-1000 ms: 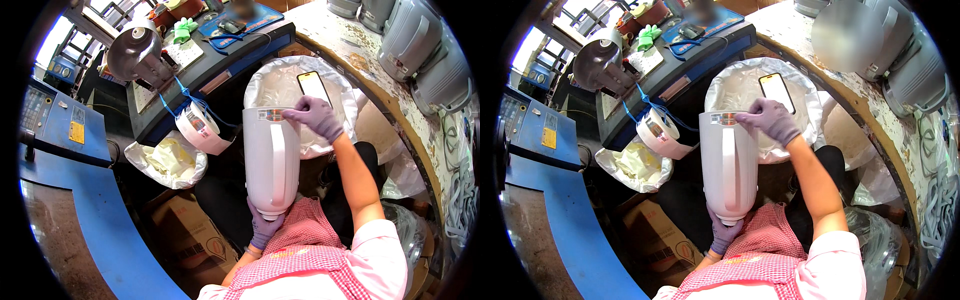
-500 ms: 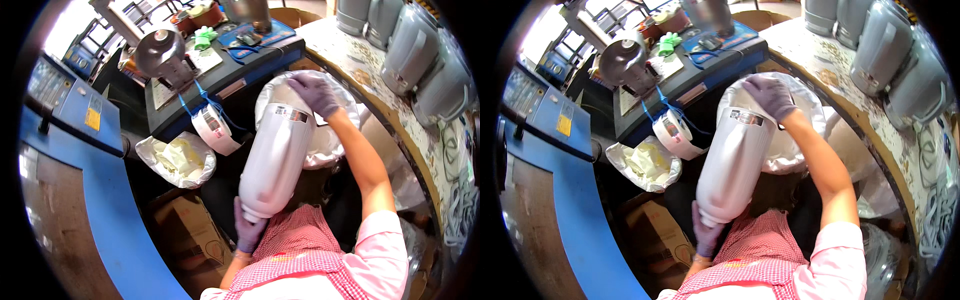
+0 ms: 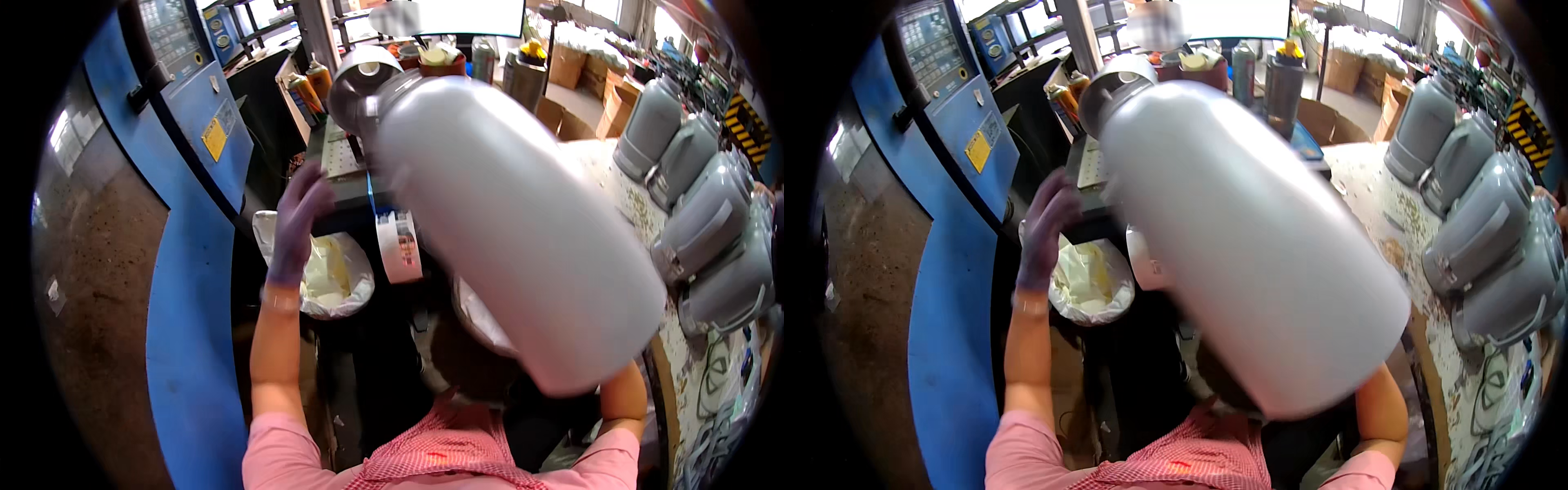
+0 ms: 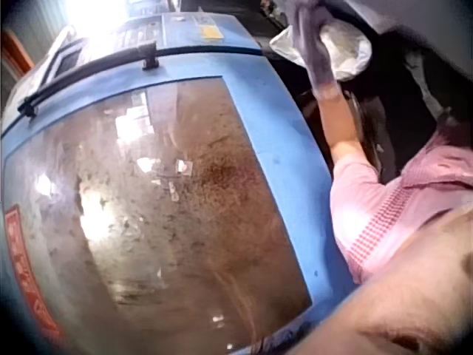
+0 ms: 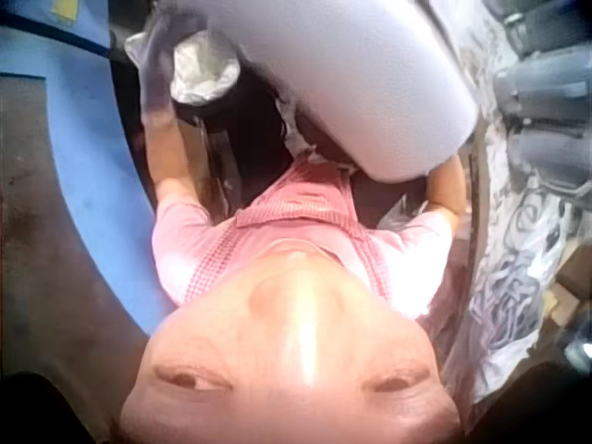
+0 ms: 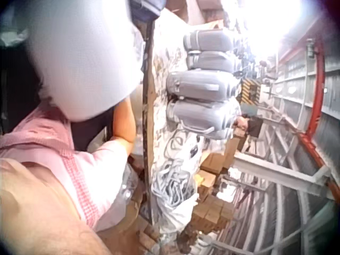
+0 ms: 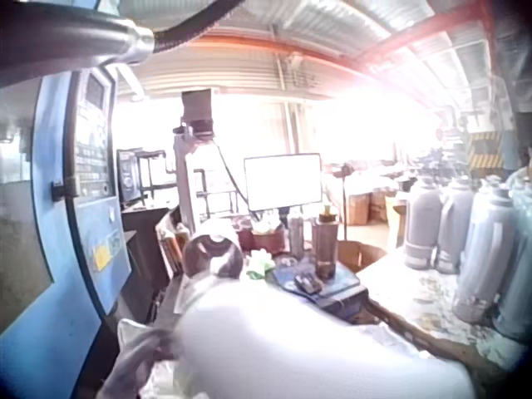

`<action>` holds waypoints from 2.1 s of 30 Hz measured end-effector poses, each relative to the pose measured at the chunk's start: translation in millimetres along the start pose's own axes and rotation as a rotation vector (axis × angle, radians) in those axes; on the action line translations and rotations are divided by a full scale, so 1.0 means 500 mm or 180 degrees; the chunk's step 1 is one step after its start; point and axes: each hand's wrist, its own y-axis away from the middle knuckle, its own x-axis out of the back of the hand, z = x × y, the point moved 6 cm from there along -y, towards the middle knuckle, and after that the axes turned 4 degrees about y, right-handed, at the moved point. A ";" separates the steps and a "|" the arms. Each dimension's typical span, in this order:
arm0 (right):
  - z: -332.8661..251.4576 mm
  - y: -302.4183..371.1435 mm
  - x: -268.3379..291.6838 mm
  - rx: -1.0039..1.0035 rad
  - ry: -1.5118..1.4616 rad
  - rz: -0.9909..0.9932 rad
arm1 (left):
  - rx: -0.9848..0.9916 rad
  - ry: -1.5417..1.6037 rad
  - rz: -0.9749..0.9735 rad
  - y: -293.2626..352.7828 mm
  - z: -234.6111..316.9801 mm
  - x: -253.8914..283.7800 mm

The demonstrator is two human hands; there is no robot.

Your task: The person assembles white electric kettles by inserting a circular metal heating element into the base of the kettle body. They then attach a handle to the side of the kettle and place the completed unit on a nearby table.

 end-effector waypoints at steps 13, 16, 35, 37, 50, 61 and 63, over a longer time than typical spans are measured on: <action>0.105 -0.543 -0.304 -0.1181 -0.1501 0.0647 | -0.0451 0.0644 0.1481 -0.366 -0.069 0.143; 0.089 -0.659 -0.422 -0.0981 -0.1071 0.0637 | -0.0585 0.1448 0.1096 -0.165 -0.049 0.131; -0.151 -0.538 -0.409 0.0403 -0.0930 0.0794 | 0.1400 -0.0275 0.1406 0.656 -0.030 0.192; -0.208 -0.381 -0.401 -0.0681 -0.3031 -0.0820 | 0.1472 -0.0553 0.1110 0.648 -0.021 0.187; -0.239 0.262 -0.078 -0.0524 -0.1998 -0.1446 | 0.0546 0.0785 -0.1242 0.396 -0.036 -0.232; 0.354 0.899 0.794 -0.4772 0.5434 -0.2246 | -0.0192 0.0194 -0.0993 0.403 0.045 -0.296; 0.332 0.876 0.793 -0.3974 0.4811 -0.0932 | -0.0411 0.0004 -0.1040 0.408 0.065 -0.277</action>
